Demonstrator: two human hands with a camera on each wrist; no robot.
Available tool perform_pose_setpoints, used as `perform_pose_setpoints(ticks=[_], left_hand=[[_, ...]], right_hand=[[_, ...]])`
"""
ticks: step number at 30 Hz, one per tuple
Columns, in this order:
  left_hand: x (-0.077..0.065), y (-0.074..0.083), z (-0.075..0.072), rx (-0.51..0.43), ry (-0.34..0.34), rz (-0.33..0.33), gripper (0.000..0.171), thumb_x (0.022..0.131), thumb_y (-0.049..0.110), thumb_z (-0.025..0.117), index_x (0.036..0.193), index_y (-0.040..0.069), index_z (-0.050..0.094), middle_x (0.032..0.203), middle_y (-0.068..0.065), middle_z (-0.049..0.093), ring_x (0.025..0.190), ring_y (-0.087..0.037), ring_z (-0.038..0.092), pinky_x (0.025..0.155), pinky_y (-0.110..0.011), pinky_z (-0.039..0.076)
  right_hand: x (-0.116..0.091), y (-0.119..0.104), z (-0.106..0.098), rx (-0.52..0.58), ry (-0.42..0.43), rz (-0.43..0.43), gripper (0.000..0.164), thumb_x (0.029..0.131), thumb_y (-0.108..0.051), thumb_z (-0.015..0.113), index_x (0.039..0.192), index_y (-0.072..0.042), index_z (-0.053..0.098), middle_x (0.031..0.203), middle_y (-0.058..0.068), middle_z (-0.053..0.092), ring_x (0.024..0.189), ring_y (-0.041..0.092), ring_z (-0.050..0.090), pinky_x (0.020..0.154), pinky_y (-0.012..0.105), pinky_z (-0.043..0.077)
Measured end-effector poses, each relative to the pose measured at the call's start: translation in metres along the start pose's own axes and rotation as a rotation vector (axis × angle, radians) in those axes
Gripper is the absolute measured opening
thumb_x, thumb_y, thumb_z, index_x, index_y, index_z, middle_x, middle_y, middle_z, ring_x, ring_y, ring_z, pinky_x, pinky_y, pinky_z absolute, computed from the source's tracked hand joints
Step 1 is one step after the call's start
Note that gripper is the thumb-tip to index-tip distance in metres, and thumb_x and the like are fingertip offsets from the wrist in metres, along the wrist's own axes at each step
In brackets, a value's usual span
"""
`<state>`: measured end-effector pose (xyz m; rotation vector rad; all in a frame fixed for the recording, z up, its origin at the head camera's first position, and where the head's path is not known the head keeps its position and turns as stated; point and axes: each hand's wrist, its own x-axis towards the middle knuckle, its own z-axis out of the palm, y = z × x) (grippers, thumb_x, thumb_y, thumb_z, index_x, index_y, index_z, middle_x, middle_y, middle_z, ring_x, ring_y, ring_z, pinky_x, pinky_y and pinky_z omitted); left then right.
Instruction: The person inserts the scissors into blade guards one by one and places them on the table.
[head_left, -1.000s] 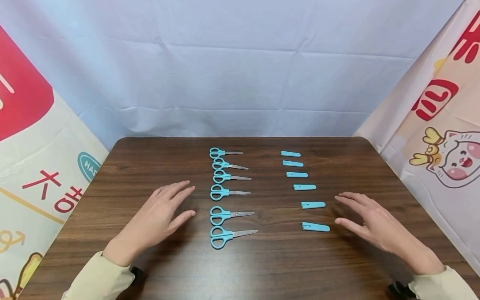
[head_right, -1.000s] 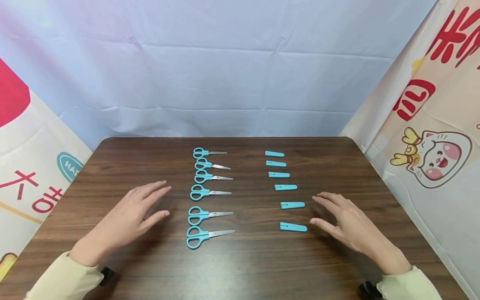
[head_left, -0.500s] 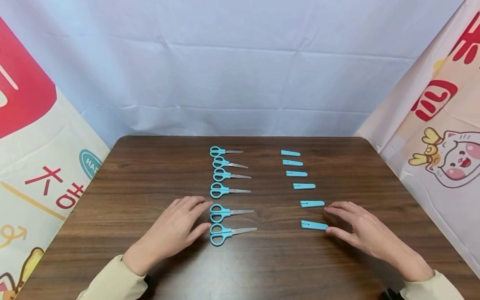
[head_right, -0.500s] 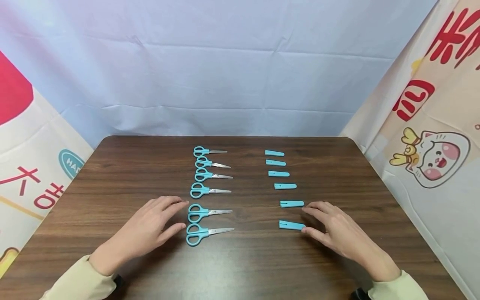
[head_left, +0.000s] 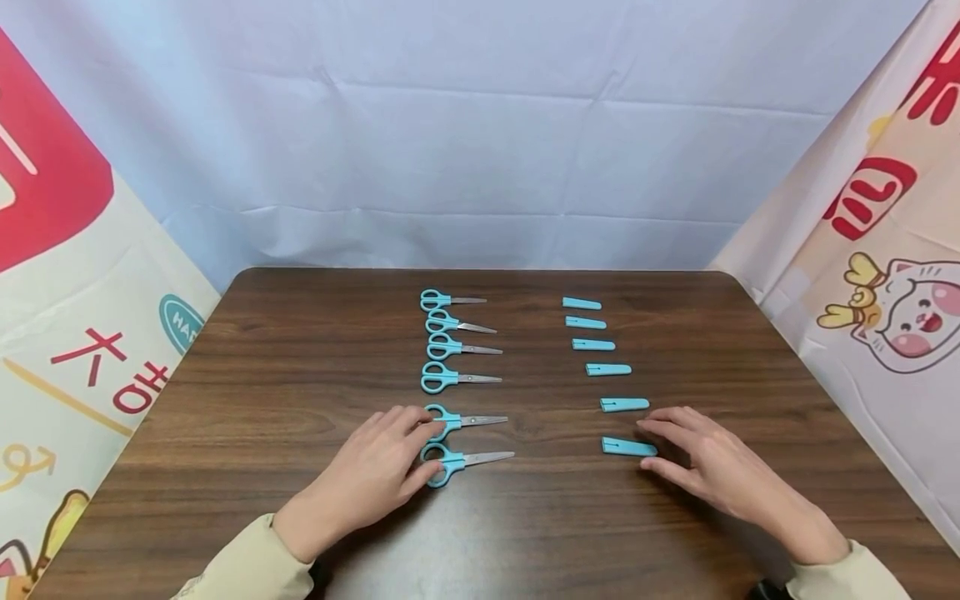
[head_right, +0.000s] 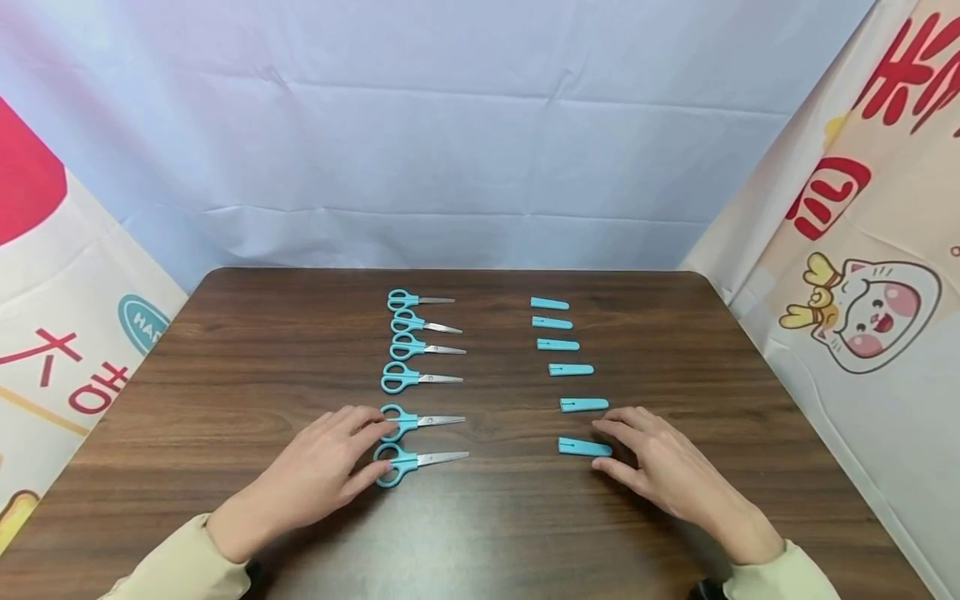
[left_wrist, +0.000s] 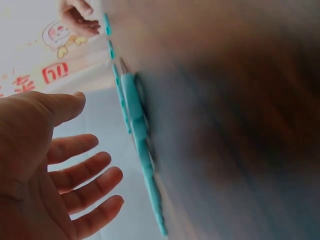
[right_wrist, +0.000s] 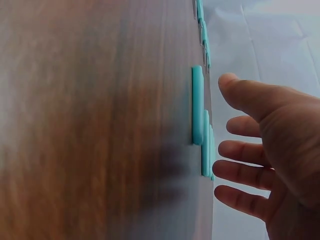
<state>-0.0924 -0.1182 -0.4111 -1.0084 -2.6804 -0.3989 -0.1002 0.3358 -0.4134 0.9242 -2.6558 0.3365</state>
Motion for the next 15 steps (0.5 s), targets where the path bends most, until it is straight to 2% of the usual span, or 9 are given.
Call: perform_pose_setpoints(ticks=[7, 15], left_hand=[[0.006, 0.011, 0.008, 0.036, 0.020, 0.015, 0.041, 0.091, 0.036, 0.080, 0.124, 0.012, 0.073, 0.118, -0.001, 0.062, 0.097, -0.018, 0.059, 0.072, -0.037, 0.050], [0.009, 0.016, 0.012, 0.071, 0.027, 0.001, 0.037, 0.089, 0.034, 0.083, 0.116, 0.011, 0.075, 0.106, 0.000, 0.060, 0.089, -0.017, 0.056, 0.067, -0.035, 0.048]], right_hand=[[0.002, -0.003, 0.006, 0.004, -0.013, 0.005, 0.046, 0.081, -0.028, 0.089, 0.122, -0.014, 0.075, 0.118, -0.004, 0.066, 0.105, 0.016, 0.065, 0.082, 0.042, 0.055], [0.003, -0.004, 0.012, 0.012, -0.027, 0.001, 0.044, 0.081, -0.025, 0.090, 0.119, -0.009, 0.075, 0.115, -0.002, 0.066, 0.102, 0.016, 0.064, 0.080, 0.042, 0.057]])
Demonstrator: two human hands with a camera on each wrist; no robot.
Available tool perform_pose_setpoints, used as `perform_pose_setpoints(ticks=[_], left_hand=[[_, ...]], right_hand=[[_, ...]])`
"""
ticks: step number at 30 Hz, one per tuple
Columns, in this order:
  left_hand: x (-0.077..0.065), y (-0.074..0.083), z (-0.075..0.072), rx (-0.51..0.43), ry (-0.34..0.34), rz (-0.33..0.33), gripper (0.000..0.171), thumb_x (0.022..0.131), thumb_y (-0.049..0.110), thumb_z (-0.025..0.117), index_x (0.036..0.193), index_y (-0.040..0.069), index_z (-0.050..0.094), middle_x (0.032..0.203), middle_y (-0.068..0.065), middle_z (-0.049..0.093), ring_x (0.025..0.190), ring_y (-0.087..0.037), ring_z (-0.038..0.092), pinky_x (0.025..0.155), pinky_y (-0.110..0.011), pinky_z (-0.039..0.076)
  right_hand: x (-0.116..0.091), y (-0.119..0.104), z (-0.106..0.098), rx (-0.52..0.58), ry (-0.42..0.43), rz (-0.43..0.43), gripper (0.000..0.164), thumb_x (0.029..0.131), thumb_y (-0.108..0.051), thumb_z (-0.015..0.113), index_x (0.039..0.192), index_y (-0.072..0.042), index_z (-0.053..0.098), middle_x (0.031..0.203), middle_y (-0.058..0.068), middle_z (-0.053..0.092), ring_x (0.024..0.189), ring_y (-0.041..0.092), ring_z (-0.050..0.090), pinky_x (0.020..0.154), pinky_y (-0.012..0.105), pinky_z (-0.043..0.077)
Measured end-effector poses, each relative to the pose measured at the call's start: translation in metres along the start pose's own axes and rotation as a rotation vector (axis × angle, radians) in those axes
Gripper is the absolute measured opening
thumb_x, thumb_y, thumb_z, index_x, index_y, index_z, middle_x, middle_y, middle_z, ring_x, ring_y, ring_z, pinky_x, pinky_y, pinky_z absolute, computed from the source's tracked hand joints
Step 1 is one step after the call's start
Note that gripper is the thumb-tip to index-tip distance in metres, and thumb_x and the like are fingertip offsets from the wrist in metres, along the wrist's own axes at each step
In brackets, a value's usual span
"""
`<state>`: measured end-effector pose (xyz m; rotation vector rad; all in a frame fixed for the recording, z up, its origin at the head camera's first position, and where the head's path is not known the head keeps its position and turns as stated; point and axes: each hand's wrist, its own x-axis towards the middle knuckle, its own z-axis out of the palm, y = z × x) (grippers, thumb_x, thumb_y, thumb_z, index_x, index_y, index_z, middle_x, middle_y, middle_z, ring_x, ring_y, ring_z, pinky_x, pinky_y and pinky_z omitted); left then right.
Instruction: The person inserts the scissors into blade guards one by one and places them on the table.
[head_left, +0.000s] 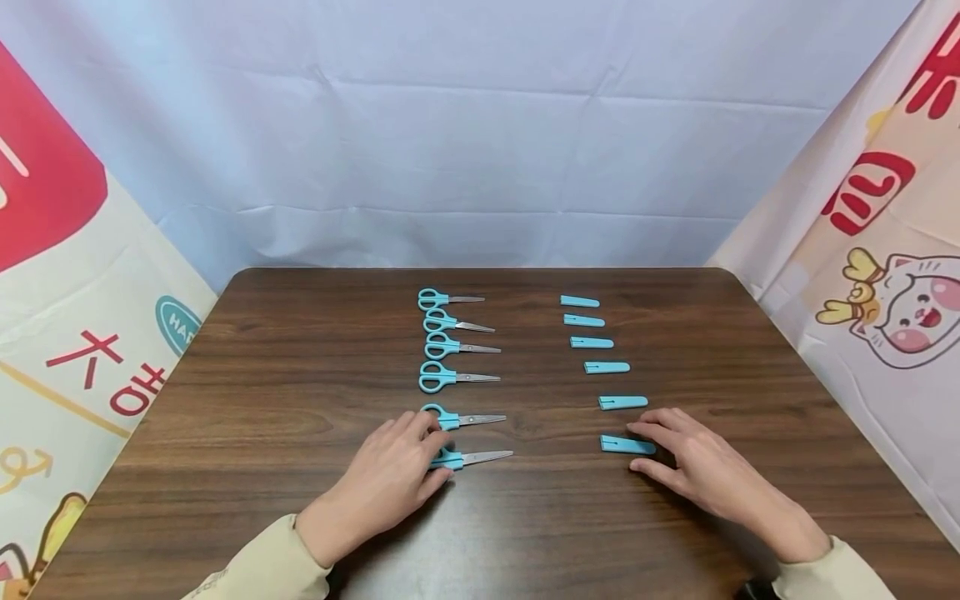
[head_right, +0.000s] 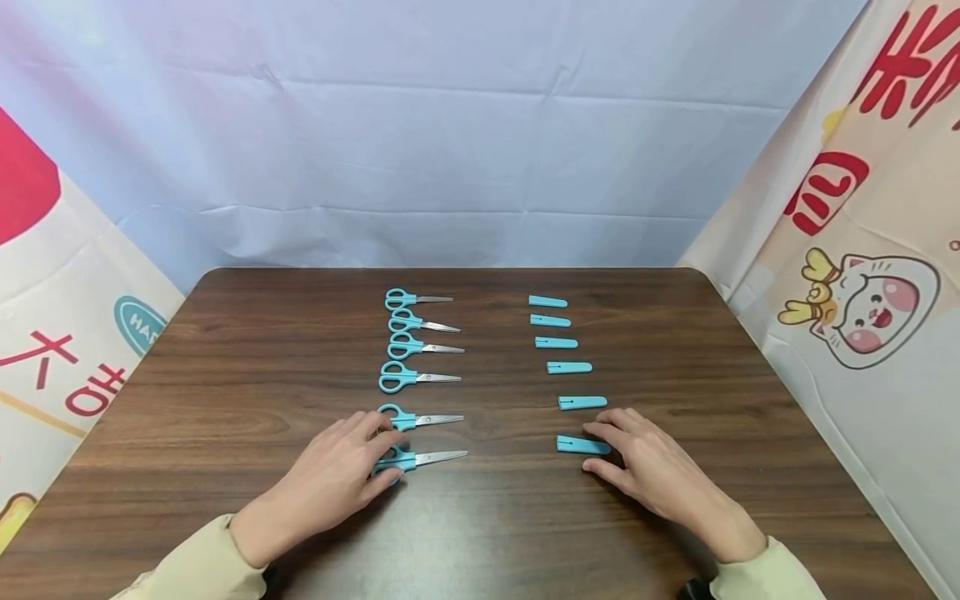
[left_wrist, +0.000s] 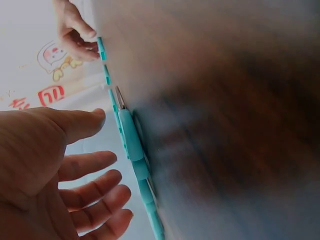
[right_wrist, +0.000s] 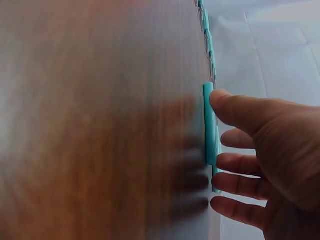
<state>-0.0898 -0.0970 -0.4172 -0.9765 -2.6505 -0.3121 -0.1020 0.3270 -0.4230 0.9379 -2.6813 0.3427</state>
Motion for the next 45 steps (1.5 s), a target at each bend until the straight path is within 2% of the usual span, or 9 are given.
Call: perform_pose_setpoints(ticks=[10, 20, 34, 45], left_hand=[[0.0010, 0.0036, 0.0021, 0.025, -0.022, 0.018, 0.040, 0.085, 0.035, 0.086, 0.113, 0.010, 0.076, 0.100, -0.002, 0.056, 0.084, -0.018, 0.054, 0.064, -0.032, 0.044], [0.0009, 0.0037, 0.0030, 0.034, -0.043, 0.020, 0.034, 0.084, 0.035, 0.087, 0.105, 0.011, 0.075, 0.098, -0.002, 0.054, 0.081, -0.018, 0.053, 0.062, -0.030, 0.040], [0.0002, 0.0045, 0.0043, 0.009, -0.060, -0.003, 0.029, 0.085, 0.035, 0.087, 0.097, 0.012, 0.073, 0.096, -0.002, 0.052, 0.082, -0.019, 0.053, 0.064, -0.032, 0.041], [0.0016, 0.0065, 0.0062, 0.032, -0.022, -0.006, 0.030, 0.082, 0.036, 0.088, 0.093, 0.012, 0.072, 0.091, -0.001, 0.049, 0.079, -0.019, 0.051, 0.063, -0.032, 0.041]], right_hand=[[-0.0004, -0.0014, 0.0034, -0.018, 0.001, -0.004, 0.042, 0.080, -0.023, 0.090, 0.116, -0.006, 0.075, 0.112, 0.001, 0.065, 0.099, 0.017, 0.063, 0.079, 0.042, 0.056], [0.0003, -0.0001, 0.0047, -0.019, 0.016, -0.030, 0.036, 0.081, -0.016, 0.088, 0.113, -0.006, 0.076, 0.109, 0.000, 0.065, 0.096, 0.014, 0.061, 0.077, 0.039, 0.056], [0.0004, 0.0012, 0.0057, -0.004, 0.047, -0.062, 0.026, 0.078, -0.012, 0.089, 0.101, -0.012, 0.077, 0.102, -0.005, 0.063, 0.090, 0.009, 0.058, 0.073, 0.034, 0.055], [0.0011, 0.0014, 0.0053, 0.014, 0.056, -0.073, 0.025, 0.078, -0.008, 0.088, 0.099, -0.013, 0.076, 0.100, -0.007, 0.064, 0.089, 0.008, 0.058, 0.072, 0.032, 0.054]])
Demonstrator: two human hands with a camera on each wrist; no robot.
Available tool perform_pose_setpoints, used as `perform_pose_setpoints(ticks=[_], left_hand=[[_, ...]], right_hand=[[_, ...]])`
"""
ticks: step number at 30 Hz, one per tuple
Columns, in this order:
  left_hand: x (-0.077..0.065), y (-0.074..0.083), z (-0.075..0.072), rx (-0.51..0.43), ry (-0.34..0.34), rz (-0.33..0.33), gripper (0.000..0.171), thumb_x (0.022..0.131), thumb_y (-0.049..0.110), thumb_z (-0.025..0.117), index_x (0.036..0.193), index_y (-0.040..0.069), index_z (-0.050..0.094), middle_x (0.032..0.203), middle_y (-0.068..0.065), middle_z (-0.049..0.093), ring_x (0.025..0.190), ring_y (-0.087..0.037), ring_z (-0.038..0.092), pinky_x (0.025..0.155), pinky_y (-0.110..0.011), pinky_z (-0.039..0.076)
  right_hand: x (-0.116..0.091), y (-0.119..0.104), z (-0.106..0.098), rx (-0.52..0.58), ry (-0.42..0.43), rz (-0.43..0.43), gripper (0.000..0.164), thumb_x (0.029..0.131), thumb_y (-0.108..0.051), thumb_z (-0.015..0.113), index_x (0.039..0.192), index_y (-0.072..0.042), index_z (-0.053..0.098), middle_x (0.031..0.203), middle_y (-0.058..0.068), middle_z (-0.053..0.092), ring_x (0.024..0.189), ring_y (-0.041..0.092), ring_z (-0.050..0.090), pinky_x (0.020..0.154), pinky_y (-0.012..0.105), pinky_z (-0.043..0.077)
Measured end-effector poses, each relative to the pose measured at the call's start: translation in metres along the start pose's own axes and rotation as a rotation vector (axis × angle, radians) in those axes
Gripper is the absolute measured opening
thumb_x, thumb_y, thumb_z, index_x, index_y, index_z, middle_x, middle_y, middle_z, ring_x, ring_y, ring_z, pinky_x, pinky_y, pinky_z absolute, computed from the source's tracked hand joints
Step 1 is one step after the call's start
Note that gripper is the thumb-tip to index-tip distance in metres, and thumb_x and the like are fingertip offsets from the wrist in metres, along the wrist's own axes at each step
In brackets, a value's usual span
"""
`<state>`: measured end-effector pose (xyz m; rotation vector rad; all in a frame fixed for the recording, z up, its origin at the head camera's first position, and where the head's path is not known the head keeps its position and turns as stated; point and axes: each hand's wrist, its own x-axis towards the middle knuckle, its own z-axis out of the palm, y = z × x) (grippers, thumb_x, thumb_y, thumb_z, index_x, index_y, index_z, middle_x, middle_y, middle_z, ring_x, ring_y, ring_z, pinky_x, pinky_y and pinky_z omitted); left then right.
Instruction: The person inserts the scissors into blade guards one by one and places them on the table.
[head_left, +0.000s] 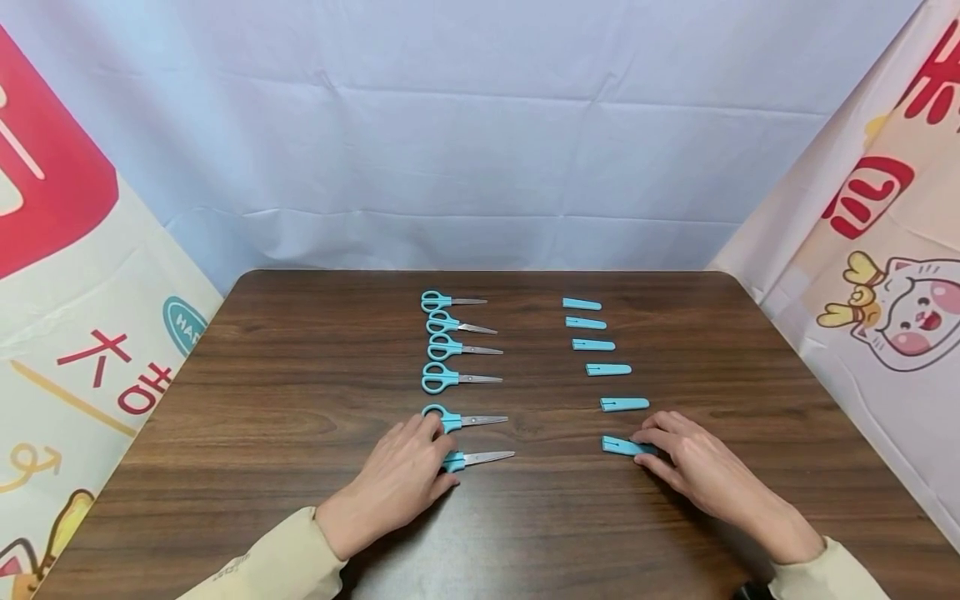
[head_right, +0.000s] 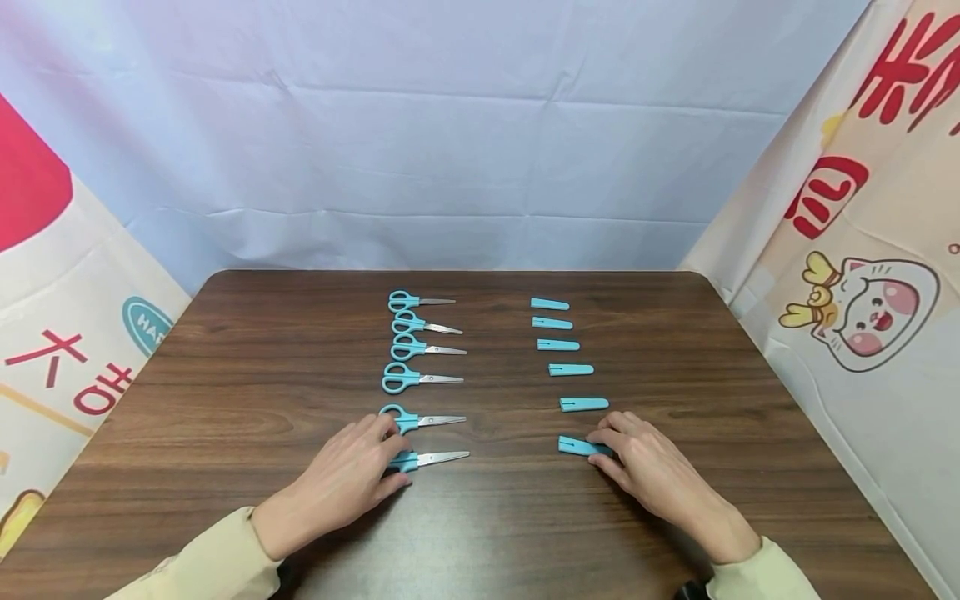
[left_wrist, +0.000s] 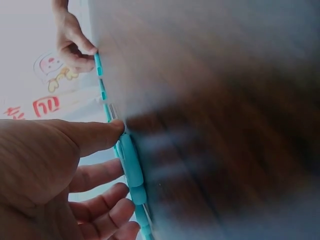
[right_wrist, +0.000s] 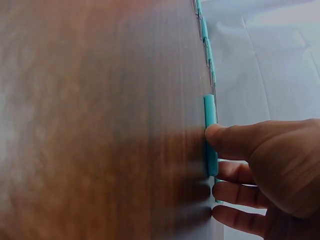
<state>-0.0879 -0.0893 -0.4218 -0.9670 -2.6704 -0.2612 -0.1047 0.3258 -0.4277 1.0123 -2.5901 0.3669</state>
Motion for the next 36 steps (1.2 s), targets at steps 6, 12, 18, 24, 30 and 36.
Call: perform_pose_setpoints(ticks=[6, 12, 18, 24, 30, 36], left_hand=[[0.002, 0.001, 0.002, -0.015, -0.004, -0.017, 0.022, 0.083, 0.030, 0.088, 0.090, 0.014, 0.073, 0.088, 0.001, 0.049, 0.080, -0.019, 0.054, 0.064, -0.032, 0.043], [0.004, 0.002, 0.002, -0.025, -0.023, -0.033, 0.020, 0.083, 0.027, 0.087, 0.089, 0.014, 0.074, 0.087, 0.002, 0.049, 0.079, -0.017, 0.054, 0.063, -0.030, 0.041], [0.004, 0.002, 0.002, -0.028, -0.014, -0.024, 0.017, 0.083, 0.025, 0.086, 0.086, 0.015, 0.072, 0.085, 0.003, 0.048, 0.076, -0.016, 0.052, 0.060, -0.027, 0.036], [0.003, -0.001, 0.003, -0.025, 0.016, -0.007, 0.015, 0.079, 0.023, 0.086, 0.082, 0.016, 0.073, 0.085, 0.003, 0.050, 0.076, -0.016, 0.053, 0.060, -0.027, 0.037], [0.002, -0.003, 0.000, -0.029, 0.029, -0.014, 0.013, 0.079, 0.023, 0.085, 0.083, 0.017, 0.074, 0.089, 0.003, 0.052, 0.079, -0.016, 0.051, 0.063, -0.028, 0.039], [0.004, -0.005, -0.003, -0.038, 0.045, -0.017, 0.017, 0.079, 0.026, 0.086, 0.083, 0.016, 0.072, 0.087, 0.004, 0.055, 0.079, -0.016, 0.052, 0.065, -0.031, 0.046]], right_hand=[[0.000, 0.000, 0.000, 0.001, -0.004, 0.006, 0.024, 0.078, -0.008, 0.088, 0.097, -0.014, 0.075, 0.099, -0.007, 0.065, 0.090, 0.009, 0.059, 0.072, 0.033, 0.055], [0.000, -0.001, 0.000, 0.004, -0.007, 0.008, 0.024, 0.078, -0.006, 0.088, 0.096, -0.014, 0.073, 0.097, -0.007, 0.064, 0.087, 0.008, 0.059, 0.071, 0.032, 0.055], [0.000, -0.002, 0.000, -0.005, -0.016, 0.016, 0.025, 0.078, -0.006, 0.087, 0.096, -0.015, 0.073, 0.096, -0.008, 0.063, 0.084, 0.007, 0.057, 0.068, 0.030, 0.053], [0.000, -0.003, 0.000, -0.002, -0.018, 0.036, 0.024, 0.079, -0.006, 0.087, 0.095, -0.014, 0.072, 0.094, -0.009, 0.063, 0.082, 0.005, 0.055, 0.066, 0.029, 0.052], [0.002, -0.006, 0.000, 0.015, -0.015, 0.071, 0.024, 0.081, -0.007, 0.086, 0.098, -0.015, 0.072, 0.095, -0.008, 0.065, 0.083, 0.006, 0.059, 0.066, 0.031, 0.053], [0.007, -0.012, -0.003, 0.067, -0.008, 0.075, 0.025, 0.081, -0.005, 0.085, 0.100, -0.016, 0.072, 0.096, -0.010, 0.066, 0.084, 0.005, 0.061, 0.067, 0.028, 0.053]])
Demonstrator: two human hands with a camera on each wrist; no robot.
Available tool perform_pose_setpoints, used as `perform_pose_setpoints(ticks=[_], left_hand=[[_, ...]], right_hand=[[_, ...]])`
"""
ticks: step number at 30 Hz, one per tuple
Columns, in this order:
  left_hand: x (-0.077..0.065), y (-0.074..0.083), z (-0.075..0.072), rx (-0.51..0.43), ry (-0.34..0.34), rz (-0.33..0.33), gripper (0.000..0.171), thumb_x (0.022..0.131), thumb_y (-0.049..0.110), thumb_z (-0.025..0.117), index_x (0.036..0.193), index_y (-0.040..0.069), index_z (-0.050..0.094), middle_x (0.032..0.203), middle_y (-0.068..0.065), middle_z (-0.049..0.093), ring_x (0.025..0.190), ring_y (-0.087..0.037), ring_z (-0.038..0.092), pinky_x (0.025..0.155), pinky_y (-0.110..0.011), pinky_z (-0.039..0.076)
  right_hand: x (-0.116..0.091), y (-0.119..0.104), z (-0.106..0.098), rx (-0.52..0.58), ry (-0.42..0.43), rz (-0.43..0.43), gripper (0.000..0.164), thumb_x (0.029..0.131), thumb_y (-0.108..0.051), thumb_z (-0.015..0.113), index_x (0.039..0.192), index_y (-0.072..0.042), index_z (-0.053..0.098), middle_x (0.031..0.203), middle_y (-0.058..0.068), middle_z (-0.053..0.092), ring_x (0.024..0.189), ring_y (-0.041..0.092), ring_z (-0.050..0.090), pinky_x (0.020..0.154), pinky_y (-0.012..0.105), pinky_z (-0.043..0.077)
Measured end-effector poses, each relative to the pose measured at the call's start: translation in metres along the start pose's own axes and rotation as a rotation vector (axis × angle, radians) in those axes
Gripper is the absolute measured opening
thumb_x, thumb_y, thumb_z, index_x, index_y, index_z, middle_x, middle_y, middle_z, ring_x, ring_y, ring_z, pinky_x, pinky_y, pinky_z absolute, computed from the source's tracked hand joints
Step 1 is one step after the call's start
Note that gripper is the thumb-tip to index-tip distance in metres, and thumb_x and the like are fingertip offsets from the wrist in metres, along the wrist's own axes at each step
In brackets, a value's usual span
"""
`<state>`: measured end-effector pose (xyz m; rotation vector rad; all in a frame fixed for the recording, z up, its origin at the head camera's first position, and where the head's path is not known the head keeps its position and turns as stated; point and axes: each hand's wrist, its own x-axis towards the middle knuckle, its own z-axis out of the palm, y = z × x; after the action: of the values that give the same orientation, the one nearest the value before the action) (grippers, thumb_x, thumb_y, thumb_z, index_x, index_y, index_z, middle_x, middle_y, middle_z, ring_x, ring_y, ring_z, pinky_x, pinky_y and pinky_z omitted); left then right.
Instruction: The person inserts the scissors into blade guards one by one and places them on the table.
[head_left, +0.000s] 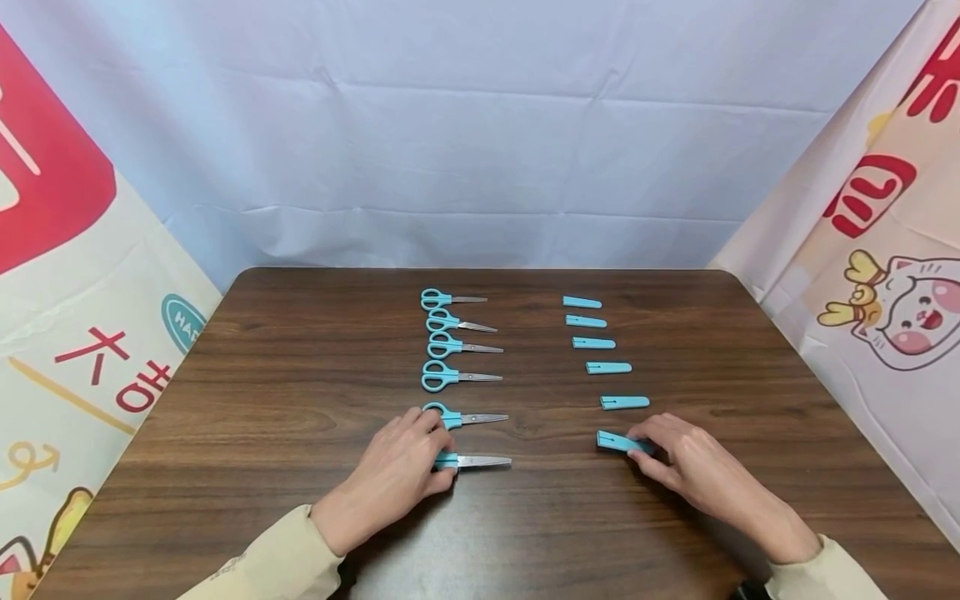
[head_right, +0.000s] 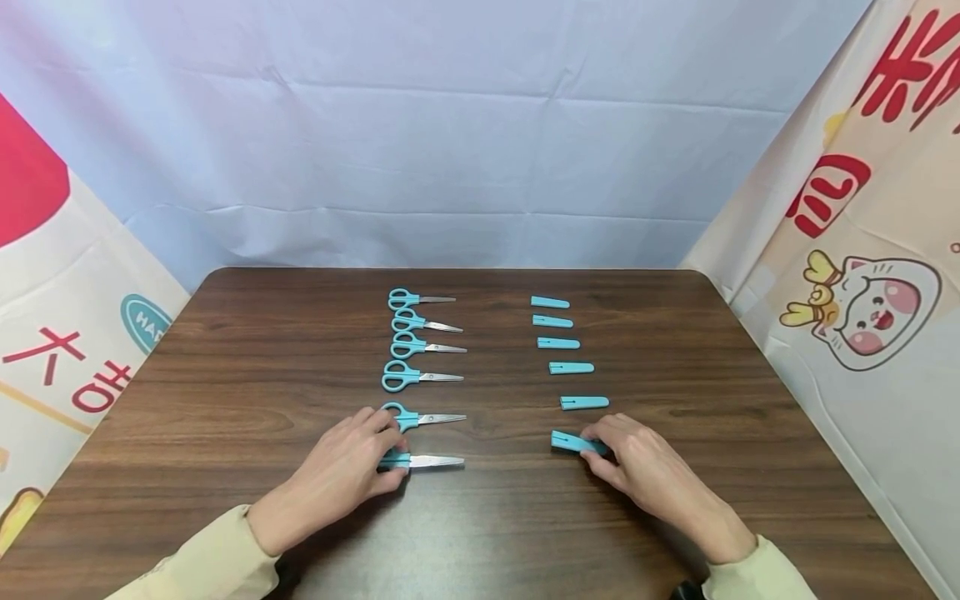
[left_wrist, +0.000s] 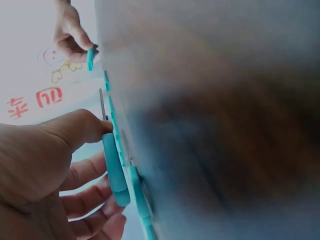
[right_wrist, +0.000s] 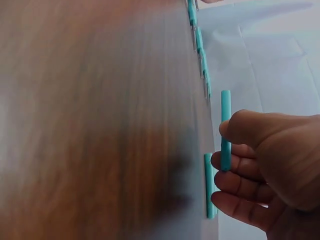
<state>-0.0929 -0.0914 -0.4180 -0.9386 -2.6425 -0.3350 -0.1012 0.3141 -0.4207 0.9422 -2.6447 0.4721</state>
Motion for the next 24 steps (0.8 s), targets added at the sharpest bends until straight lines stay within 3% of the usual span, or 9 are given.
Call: perform_pose_setpoints(ticks=[8, 24], left_hand=[[0.008, -0.001, -0.013, -0.107, -0.007, -0.036, 0.017, 0.082, 0.024, 0.084, 0.087, 0.014, 0.071, 0.089, 0.006, 0.057, 0.078, -0.012, 0.053, 0.057, -0.028, 0.050], [0.033, 0.001, -0.034, -0.168, 0.049, 0.010, 0.014, 0.084, 0.021, 0.083, 0.090, 0.014, 0.072, 0.090, 0.006, 0.057, 0.084, -0.011, 0.056, 0.062, -0.027, 0.051]], right_hand=[[0.011, -0.011, -0.004, 0.066, 0.010, -0.022, 0.028, 0.083, -0.005, 0.084, 0.103, -0.020, 0.071, 0.098, -0.015, 0.063, 0.083, 0.001, 0.058, 0.072, 0.013, 0.043], [0.041, -0.029, -0.018, 0.155, 0.054, -0.132, 0.031, 0.084, -0.003, 0.083, 0.109, -0.017, 0.071, 0.103, -0.012, 0.064, 0.084, 0.003, 0.058, 0.069, 0.013, 0.045]])
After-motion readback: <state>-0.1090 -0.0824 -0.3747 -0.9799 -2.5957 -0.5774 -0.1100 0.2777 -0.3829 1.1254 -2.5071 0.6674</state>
